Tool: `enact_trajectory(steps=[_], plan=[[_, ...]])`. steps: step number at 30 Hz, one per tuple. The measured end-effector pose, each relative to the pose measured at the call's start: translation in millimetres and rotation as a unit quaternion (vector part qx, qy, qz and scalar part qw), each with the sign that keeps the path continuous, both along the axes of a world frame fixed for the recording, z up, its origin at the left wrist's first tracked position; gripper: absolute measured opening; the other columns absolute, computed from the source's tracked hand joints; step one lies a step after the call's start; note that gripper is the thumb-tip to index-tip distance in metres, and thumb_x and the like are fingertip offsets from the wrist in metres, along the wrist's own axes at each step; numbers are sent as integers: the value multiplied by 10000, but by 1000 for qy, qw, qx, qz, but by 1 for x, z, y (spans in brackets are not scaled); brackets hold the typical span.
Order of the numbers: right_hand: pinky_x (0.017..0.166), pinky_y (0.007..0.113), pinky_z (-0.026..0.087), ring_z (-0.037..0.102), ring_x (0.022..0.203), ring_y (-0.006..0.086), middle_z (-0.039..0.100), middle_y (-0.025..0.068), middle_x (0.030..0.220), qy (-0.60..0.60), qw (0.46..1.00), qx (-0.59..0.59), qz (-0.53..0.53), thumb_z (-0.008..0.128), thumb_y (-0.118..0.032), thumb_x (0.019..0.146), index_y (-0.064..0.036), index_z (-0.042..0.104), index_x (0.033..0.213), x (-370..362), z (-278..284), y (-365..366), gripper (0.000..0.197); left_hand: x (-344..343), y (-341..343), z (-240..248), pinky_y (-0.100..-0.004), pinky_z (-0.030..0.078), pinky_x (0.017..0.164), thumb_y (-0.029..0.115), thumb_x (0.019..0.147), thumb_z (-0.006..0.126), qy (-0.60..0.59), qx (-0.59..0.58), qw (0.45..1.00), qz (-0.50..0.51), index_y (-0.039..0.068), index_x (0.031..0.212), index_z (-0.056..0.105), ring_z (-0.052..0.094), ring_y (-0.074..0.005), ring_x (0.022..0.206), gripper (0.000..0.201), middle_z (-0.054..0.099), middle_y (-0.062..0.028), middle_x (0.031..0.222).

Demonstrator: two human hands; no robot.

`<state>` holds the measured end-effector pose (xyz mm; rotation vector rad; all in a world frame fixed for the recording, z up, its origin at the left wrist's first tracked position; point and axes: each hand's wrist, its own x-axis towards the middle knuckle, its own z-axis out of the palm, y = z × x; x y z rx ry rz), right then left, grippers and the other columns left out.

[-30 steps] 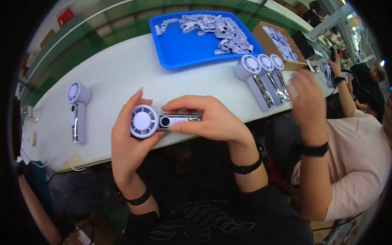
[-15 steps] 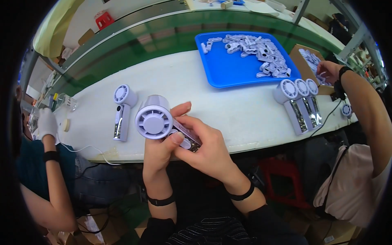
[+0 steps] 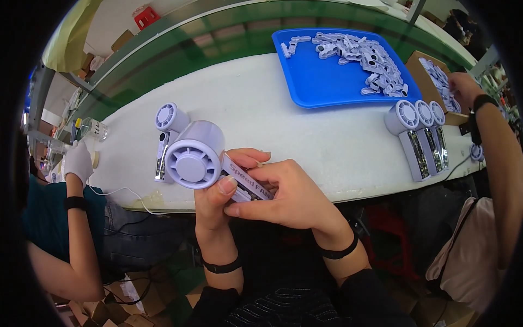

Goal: Assembling handheld electric fans on a production line by snapping components together.

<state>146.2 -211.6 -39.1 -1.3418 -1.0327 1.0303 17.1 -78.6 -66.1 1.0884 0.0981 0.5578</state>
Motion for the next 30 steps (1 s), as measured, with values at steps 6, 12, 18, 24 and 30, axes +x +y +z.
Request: enact_trajectory(steps=[6, 12, 18, 24, 30], plan=[[737, 292, 527, 690, 844, 133, 761, 53, 940, -65, 998, 9, -6, 942, -121, 774, 29, 767, 1070, -3, -5, -2, 375, -4, 2, 0, -503, 550, 1078, 375, 899, 791, 59, 70, 995, -31, -67, 1172, 692, 697, -372, 1198, 529, 703, -304, 1281], [919, 328, 538, 692, 1061, 214, 731, 114, 1235, -33, 997, 76, 6, 935, -127, 775, 25, 721, 1272, -1, 6, 5, 562, -5, -4, 3, -561, 423, 1212, 348, 868, 796, 46, 81, 996, 7, -61, 1143, 694, 682, -396, 1231, 503, 714, -309, 1257], [1016, 361, 515, 665, 1182, 258, 666, 152, 1378, -54, 996, 46, 63, 933, -142, 775, 15, 635, 1428, 3, 4, 7, 735, -6, -6, 6, -582, 361, 1262, 328, 809, 790, 51, 44, 998, -3, -67, 1110, 696, 683, -408, 1235, 505, 711, -326, 1254], [1010, 379, 515, 677, 1155, 278, 662, 166, 1369, -70, 993, 70, 58, 933, -152, 767, 10, 637, 1432, 2, -4, 2, 746, -5, -5, 0, -569, 361, 1265, 375, 806, 781, 15, 92, 995, -27, -74, 1102, 700, 686, -399, 1233, 544, 705, -335, 1265], [822, 312, 544, 723, 897, 217, 754, 127, 1096, -84, 994, 61, 29, 942, -171, 764, 22, 720, 1214, 4, -3, -2, 538, -3, -2, 5, -528, 425, 1216, 645, 840, 788, 73, 97, 992, -23, -103, 1240, 686, 673, -374, 1249, 854, 682, -334, 1312]])
